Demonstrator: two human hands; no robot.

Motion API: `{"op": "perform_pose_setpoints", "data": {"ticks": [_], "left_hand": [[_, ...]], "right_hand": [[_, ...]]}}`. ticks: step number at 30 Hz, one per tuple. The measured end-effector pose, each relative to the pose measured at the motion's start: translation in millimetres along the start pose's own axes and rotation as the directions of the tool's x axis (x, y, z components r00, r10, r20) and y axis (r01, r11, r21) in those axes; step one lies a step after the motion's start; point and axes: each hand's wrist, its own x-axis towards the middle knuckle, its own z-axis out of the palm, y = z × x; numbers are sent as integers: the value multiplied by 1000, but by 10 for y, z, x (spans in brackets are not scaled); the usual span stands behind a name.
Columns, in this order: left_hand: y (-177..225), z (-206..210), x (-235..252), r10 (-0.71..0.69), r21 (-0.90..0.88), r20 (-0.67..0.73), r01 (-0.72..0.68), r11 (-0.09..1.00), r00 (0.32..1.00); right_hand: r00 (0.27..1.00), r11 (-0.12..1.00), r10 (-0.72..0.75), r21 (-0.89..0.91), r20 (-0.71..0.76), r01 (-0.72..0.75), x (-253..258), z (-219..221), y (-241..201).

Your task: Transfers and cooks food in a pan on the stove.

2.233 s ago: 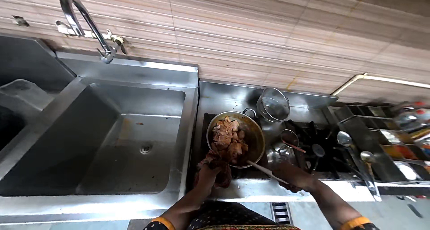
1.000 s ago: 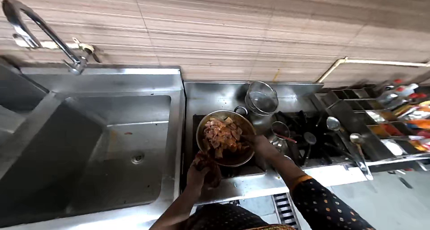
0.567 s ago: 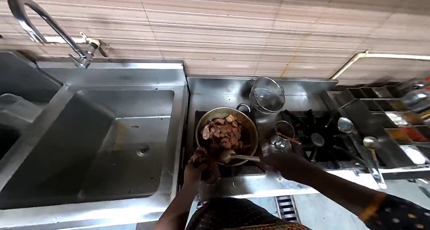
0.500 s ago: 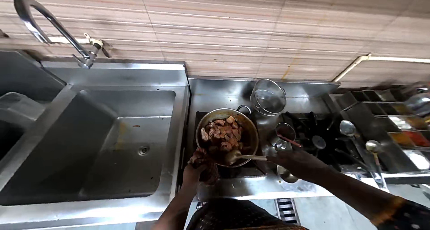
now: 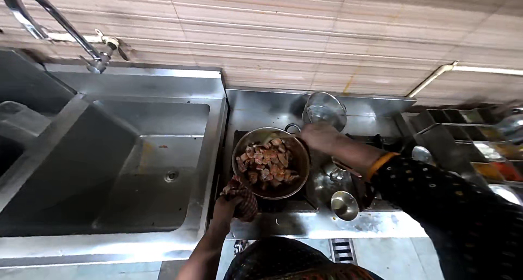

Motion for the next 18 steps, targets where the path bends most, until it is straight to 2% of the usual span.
{"op": "perform_pose_setpoints", "data": {"ticks": [5,7,8,12,13,14,16,18], "left_hand": [[42,15,-63,-25,41,-18,26,999,1000],[94,23,-110,-23,90,-26,25,996,999],[108,26,-113,-26,111,-30,30,993,999],[102,31,-110,8,81,-14,-7,997,1000],[93,18,-105,12,70,2,-12,997,1000],[89,7,-92,11,59,24,-12,998,1000],[97,-11,-58,9,53,66,-13,999,998],[91,-28,-24,18,75,94,-25,997,995]], "right_hand": [[953,967,214,91,215,-238,-479,260,309],[948,961,178,160,266,-225,-748,433,317],[948,943,146,250,282,-220,-877,503,270],[907,765,126,543,402,-347,-1242,819,-34],[890,688,129,607,437,-398,-1291,921,-137],[873,563,130,689,470,-455,-1328,1020,-263],[856,172,123,838,503,-517,-1380,1233,-580],[850,-214,138,853,509,-476,-1320,1447,-888]]}}
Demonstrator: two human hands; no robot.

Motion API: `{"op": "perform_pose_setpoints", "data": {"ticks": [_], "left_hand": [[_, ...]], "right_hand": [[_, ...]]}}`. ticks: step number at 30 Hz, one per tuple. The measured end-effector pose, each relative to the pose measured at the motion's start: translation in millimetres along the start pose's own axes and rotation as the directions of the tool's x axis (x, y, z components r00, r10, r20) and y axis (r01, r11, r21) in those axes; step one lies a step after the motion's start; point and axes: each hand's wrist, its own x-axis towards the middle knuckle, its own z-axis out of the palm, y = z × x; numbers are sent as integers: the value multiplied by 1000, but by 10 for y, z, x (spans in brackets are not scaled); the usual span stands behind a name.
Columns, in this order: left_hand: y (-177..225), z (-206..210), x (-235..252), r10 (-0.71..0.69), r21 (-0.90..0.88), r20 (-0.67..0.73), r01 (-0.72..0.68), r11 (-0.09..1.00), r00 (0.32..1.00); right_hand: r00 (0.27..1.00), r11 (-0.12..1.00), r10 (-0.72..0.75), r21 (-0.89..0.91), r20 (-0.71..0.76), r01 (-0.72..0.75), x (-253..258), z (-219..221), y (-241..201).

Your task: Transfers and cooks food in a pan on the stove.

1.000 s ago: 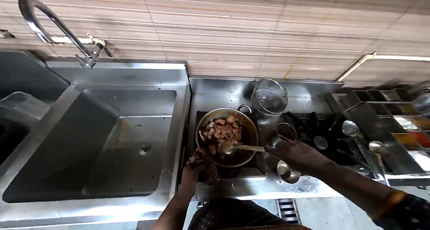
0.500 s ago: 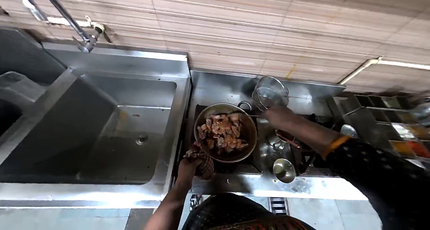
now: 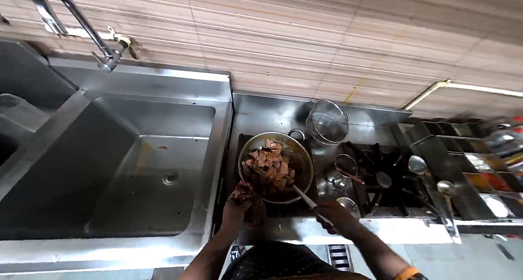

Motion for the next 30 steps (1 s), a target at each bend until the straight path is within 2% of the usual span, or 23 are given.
{"op": "perform_pose_setpoints", "data": {"ticks": [2,4,5,7,9,12,15,18,22,25,28,30], "left_hand": [[-29,-23,47,20,27,15,-21,999,1000],[2,-40,59,3,70,21,-5,998,1000],[20,-49,53,0,74,25,-2,997,1000],[43,-58,29,-6,61,39,3,998,999],[28,-59,29,-14,41,41,12,999,999],[6,-67,44,-27,32,48,26,999,998],[9,-77,41,-22,13,62,21,1000,998],[4,-100,62,-19,-5,83,20,1000,996],[-37,-110,95,-38,-16,88,39,999,995],[-55,-143,128,-27,-14,127,29,999,992],[69,-187,99,-37,62,156,27,998,987],[99,-179,86,-48,84,143,37,996,989]], "right_hand": [[998,971,-15,237,-62,30,181,263,56],[986,953,-66,282,-151,107,398,443,2],[977,961,-102,236,-189,146,499,480,-42],[947,979,-185,30,-263,200,640,434,-124],[921,954,-283,-179,-267,241,653,278,-158],[891,885,-384,-371,-244,280,451,76,-134],[855,756,-465,-606,-230,248,148,50,-146],[820,619,-531,-759,-215,201,-80,177,-234],[798,613,-542,-773,-262,163,-357,261,-411],[874,597,-446,-792,-192,130,-628,285,-484],[939,470,-305,-882,-160,3,-636,621,-514],[939,394,-288,-917,-189,-64,-380,930,-512]]}}
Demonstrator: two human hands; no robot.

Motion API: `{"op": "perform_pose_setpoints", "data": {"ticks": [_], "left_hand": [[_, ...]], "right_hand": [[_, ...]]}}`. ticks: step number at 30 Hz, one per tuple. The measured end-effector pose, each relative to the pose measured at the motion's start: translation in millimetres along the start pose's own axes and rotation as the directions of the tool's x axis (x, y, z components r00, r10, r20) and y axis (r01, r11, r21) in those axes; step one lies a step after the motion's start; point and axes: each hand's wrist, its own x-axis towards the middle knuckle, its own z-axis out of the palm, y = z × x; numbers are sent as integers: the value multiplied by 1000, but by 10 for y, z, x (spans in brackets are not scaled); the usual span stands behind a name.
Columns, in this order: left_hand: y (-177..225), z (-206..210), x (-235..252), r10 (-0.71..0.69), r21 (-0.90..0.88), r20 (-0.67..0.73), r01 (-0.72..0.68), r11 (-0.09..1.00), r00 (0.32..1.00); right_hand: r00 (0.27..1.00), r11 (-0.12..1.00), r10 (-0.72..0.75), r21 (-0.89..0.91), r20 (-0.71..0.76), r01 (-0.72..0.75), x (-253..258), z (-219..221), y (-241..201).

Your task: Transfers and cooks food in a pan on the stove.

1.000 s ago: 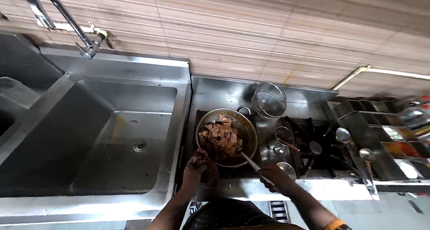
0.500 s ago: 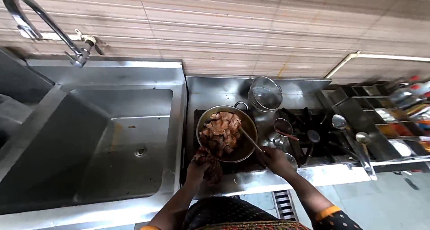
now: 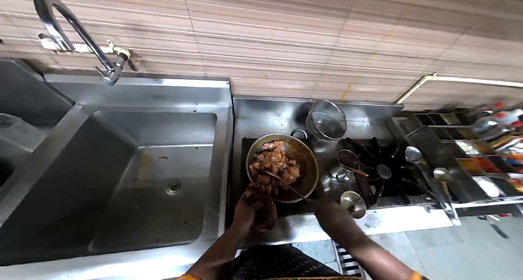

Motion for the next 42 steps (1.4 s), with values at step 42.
{"op": "perform_pose_setpoints", "data": {"ticks": [42], "left_hand": [[-174,313,-111,30,-46,-324,-48,998,946]], "right_hand": [[997,997,-68,26,46,67,183,-321,1022]]}}
